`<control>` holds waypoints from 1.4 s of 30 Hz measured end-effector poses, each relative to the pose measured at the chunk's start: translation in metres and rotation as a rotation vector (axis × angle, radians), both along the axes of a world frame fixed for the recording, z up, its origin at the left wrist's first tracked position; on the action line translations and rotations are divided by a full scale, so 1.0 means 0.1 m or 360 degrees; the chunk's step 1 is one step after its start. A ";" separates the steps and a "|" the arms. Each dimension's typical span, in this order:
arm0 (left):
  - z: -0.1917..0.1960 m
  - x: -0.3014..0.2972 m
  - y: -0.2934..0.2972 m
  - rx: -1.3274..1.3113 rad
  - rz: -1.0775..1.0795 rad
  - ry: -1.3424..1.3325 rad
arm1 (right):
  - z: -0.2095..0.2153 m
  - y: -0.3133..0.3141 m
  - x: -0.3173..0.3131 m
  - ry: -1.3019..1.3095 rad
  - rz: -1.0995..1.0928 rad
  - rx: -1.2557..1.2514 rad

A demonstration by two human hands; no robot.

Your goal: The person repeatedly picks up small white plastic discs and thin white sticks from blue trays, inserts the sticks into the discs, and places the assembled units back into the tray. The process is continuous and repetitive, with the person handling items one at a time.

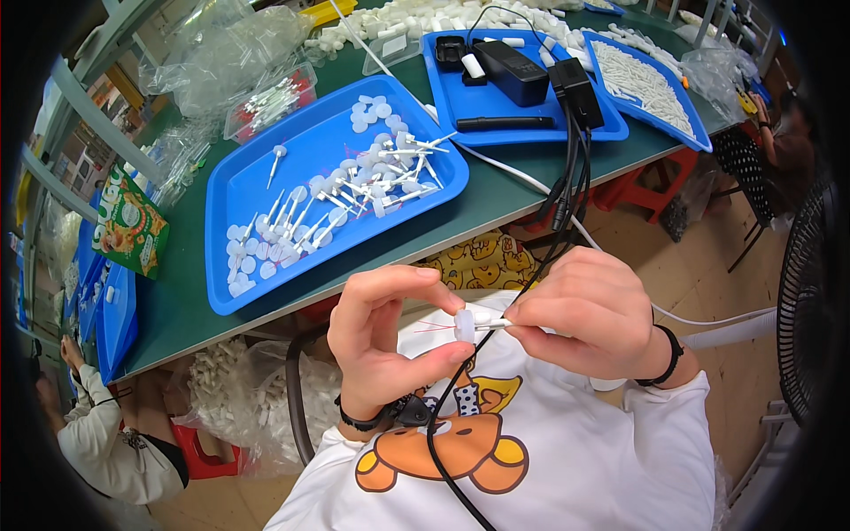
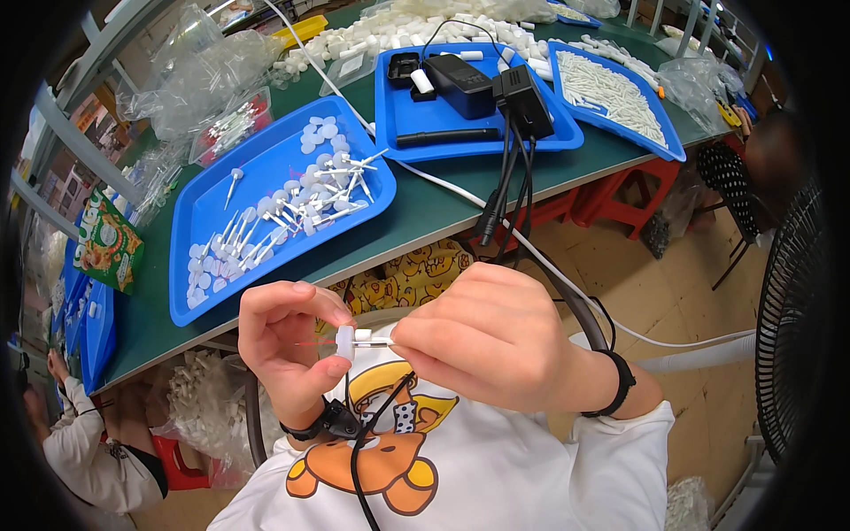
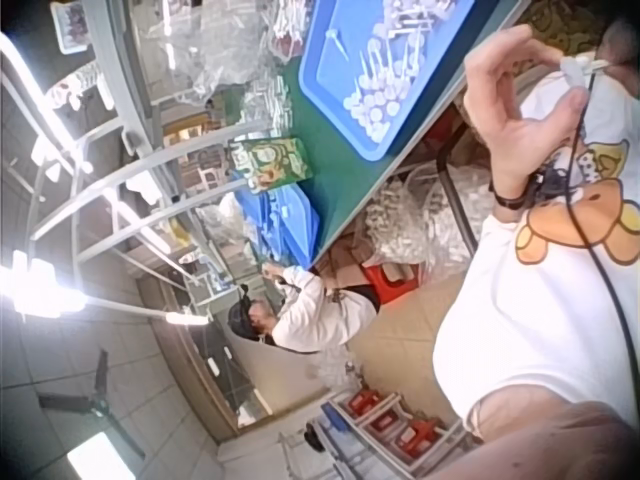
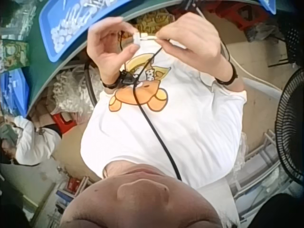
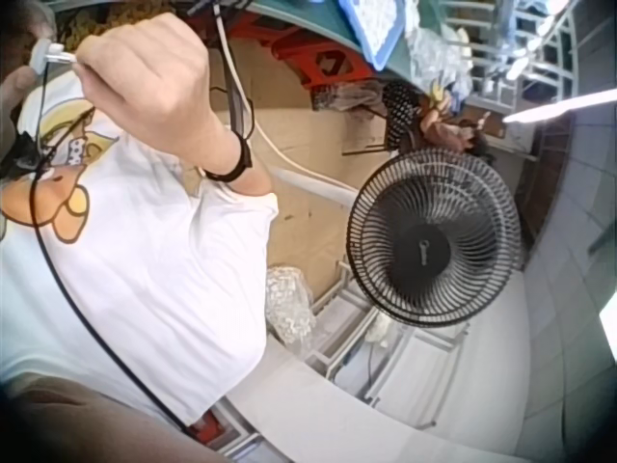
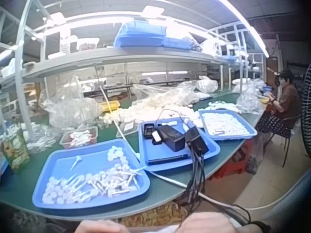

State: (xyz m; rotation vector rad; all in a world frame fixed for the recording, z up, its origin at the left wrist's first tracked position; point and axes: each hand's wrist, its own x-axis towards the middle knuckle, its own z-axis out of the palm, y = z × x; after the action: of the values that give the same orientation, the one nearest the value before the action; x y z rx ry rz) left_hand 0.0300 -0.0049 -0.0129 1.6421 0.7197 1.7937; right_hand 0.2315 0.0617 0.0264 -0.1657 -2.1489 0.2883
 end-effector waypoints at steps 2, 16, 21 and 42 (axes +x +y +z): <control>-0.01 0.00 0.01 0.0020 0.0010 0.0000 | 0.01 0.00 0.00 -0.0014 -0.0015 -0.0002; 0.04 -0.03 0.00 0.0041 0.0132 -0.0047 | 0.02 -0.01 -0.01 0.0013 -0.0108 -0.0098; 0.04 -0.03 0.00 0.0026 0.0108 -0.0038 | 0.03 0.00 0.01 -0.0015 -0.0110 -0.0023; 0.04 -0.06 0.01 0.0077 0.0185 -0.0054 | 0.07 0.01 0.03 -0.0093 -0.0154 -0.0054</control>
State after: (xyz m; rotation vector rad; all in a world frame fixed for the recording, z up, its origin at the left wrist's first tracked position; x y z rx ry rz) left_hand 0.0243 -0.0035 -0.0094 1.6264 0.7763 1.9299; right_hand 0.2346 0.0628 0.0333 -0.3002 -2.1866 0.2666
